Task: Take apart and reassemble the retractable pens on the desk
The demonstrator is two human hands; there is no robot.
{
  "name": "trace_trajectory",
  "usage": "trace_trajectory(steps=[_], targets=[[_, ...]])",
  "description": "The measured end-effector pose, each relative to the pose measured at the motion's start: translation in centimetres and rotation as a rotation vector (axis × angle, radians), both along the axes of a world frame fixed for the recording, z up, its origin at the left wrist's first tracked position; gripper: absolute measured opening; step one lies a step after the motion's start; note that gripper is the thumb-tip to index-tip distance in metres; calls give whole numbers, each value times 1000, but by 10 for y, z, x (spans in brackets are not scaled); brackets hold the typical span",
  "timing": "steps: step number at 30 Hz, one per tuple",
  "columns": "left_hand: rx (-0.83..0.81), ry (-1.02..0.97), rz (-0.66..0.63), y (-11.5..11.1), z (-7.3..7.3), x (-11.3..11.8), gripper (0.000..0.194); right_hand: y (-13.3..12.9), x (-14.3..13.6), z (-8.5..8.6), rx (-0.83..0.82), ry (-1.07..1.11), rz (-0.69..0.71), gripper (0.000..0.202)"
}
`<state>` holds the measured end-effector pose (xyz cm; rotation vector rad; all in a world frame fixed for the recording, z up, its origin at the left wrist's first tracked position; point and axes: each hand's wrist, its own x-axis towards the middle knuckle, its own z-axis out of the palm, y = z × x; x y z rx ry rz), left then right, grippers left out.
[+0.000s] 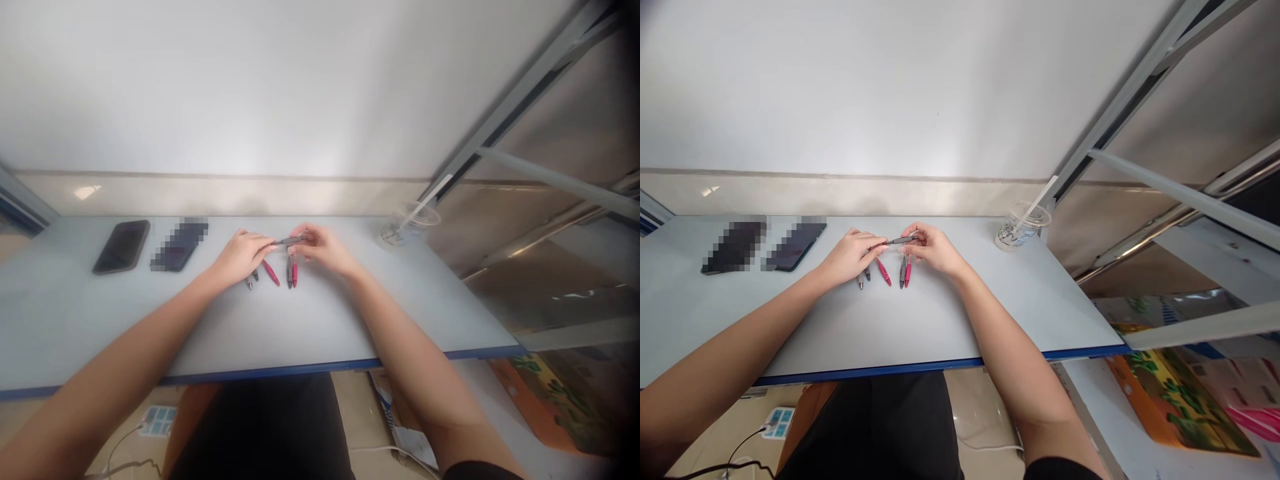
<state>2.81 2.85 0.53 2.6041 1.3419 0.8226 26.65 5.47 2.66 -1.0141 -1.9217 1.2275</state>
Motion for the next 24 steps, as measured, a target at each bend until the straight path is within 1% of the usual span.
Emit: trace_trajectory(steps=[2,4,5,6,8,10,11,14,15,17,20,22,24], targets=[[-15,8,-29,-1,0,1,38,0,1,1,-45,-21,14,45],[3,27,-33,-2,-2,3,38,1,3,1,-44,-116,-27,59],[20,37,-13,-2,-3,4,38,1,3,1,-28,-135,-46,62],[36,45,14,-1,-3,5,40,2,4,2,-6,-117,-53,60],[47,56,48,-1,-5,6,42,4,5,2,33,-13,-26,46],[47,61,36,-1,-5,7,43,5,5,2,61,42,-22,39],[56,62,27,-2,-5,7,43,5,5,2,76,19,-39,40],[112,59,52,-3,-5,9,39,4,4,1,97,-144,-109,58],[117,60,68,-3,-5,9,38,3,4,1,92,-176,-113,61],[89,75,81,-3,-5,9,38,1,3,2,81,-170,-86,58],[55,101,62,-3,-4,9,41,-1,3,3,103,-152,-30,52],[71,108,46,-3,-4,7,43,-1,4,4,87,-174,-18,56],[96,106,34,-2,-3,6,45,-1,6,6,32,-181,-19,61]])
